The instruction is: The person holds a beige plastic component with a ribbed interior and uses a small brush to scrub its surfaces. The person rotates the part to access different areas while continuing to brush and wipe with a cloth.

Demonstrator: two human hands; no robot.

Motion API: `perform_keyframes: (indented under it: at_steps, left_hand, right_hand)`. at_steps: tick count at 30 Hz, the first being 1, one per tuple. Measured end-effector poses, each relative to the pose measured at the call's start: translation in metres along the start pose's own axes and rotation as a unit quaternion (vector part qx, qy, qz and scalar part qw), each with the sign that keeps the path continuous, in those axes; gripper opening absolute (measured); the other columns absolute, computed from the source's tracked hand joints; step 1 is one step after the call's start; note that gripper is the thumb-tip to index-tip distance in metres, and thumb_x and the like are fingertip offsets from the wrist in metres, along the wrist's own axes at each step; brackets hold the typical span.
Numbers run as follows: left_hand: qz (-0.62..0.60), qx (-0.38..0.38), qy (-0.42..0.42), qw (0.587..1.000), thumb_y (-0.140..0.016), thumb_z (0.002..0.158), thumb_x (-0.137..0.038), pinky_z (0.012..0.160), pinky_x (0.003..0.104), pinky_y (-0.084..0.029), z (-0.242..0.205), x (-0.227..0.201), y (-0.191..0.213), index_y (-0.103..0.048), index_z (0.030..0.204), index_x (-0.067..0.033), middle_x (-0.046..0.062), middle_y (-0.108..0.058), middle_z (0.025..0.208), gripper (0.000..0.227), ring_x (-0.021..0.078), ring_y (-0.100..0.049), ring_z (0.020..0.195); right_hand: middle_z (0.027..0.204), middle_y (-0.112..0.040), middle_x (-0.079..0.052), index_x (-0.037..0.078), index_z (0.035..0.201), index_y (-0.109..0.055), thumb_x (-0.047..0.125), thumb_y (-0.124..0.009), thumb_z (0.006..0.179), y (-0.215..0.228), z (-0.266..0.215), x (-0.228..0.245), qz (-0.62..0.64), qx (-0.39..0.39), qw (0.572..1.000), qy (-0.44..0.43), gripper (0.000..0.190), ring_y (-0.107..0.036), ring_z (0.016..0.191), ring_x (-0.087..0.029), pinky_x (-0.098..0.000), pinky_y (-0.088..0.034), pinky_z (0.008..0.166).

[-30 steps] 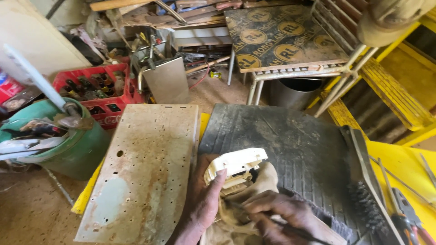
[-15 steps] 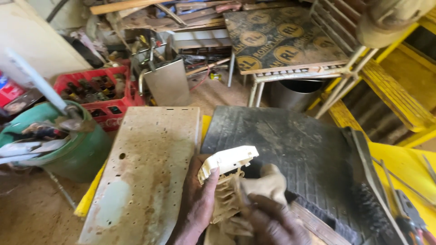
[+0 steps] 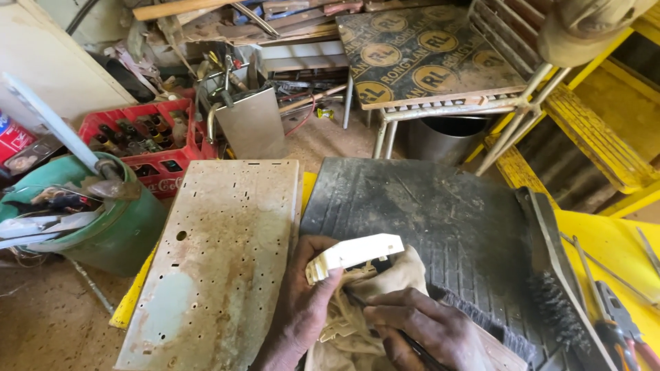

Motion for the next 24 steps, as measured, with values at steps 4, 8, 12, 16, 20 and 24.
perform_keyframes:
  at_steps: [4,8,12,16,20,24]
  left_hand:
    - [-0.018,0.017,-0.012,1.000,-0.056,0.093,-0.068,0.072,0.030,-0.050,0.000,-0.006,-0.005,-0.065,0.109,-0.0152,0.001,-0.064,0.094,0.056,0.0144,-0.062,0.084]
    - [-0.106,0.074,-0.009,0.992,-0.063,0.093,-0.064,0.067,0.030,-0.059,-0.003,-0.011,-0.010,-0.063,0.117,-0.0107,0.007,-0.066,0.103,0.058,0.0169,-0.067,0.087]
    - [-0.042,0.086,-0.032,0.995,-0.052,0.099,-0.061,0.079,0.030,-0.050,-0.001,-0.027,-0.010,-0.064,0.128,-0.0100,0.006,-0.067,0.111,0.059,0.0149,-0.062,0.092]
    - [-0.047,0.091,0.050,0.994,-0.059,0.097,-0.052,0.076,0.030,-0.051,-0.004,-0.032,-0.014,-0.063,0.139,-0.0156,0.000,-0.064,0.092,0.056,0.0125,-0.062,0.083]
    - [-0.046,0.075,0.079,0.993,-0.064,0.095,-0.048,0.067,0.030,-0.052,-0.007,-0.030,-0.016,-0.064,0.138,-0.0157,-0.002,-0.061,0.087,0.053,0.0112,-0.060,0.076]
    - [-0.065,0.080,0.057,0.993,-0.066,0.093,-0.033,0.059,0.030,-0.048,-0.006,-0.026,-0.022,-0.063,0.137,-0.0136,0.000,-0.055,0.087,0.048,0.0126,-0.057,0.074]
  right_hand:
    - [0.103,-0.080,-0.009,0.006,0.111,-0.075,0.009,-0.067,0.098,0.013,0.019,0.012,0.023,0.003,1.000,0.018,0.015,-0.087,0.089,-0.016,-0.0233,-0.067,0.073]
    - [0.109,-0.079,-0.010,0.006,0.115,-0.073,0.010,-0.063,0.101,0.026,0.029,0.013,0.068,0.099,0.993,0.021,0.018,-0.085,0.096,-0.020,-0.0290,-0.065,0.084]
    - [0.129,-0.077,-0.012,0.006,0.121,-0.074,0.020,-0.057,0.107,0.033,0.027,0.010,0.111,0.175,0.978,0.015,0.027,-0.078,0.122,-0.024,-0.0335,-0.060,0.105]
    - [0.124,-0.077,-0.014,0.007,0.116,-0.078,0.023,-0.069,0.104,0.017,0.004,-0.009,-0.031,0.136,0.987,0.081,0.022,-0.084,0.107,-0.023,-0.0317,-0.067,0.096]
    - [0.125,-0.076,-0.011,0.007,0.118,-0.074,0.015,-0.064,0.104,0.025,0.024,0.011,0.027,0.139,0.989,0.050,0.019,-0.080,0.112,-0.023,-0.0313,-0.064,0.097]
    - [0.128,-0.080,0.001,0.016,0.121,-0.082,0.010,-0.077,0.093,0.005,0.009,0.009,-0.022,0.100,0.995,-0.011,0.029,-0.080,0.115,-0.010,-0.0240,-0.055,0.108]
Point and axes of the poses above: each hand's wrist, its own z-axis towards the middle knuckle, its own y-axis out of the back of the hand, x = y × z, the point moved 3 cm from there along z, towards the middle knuckle
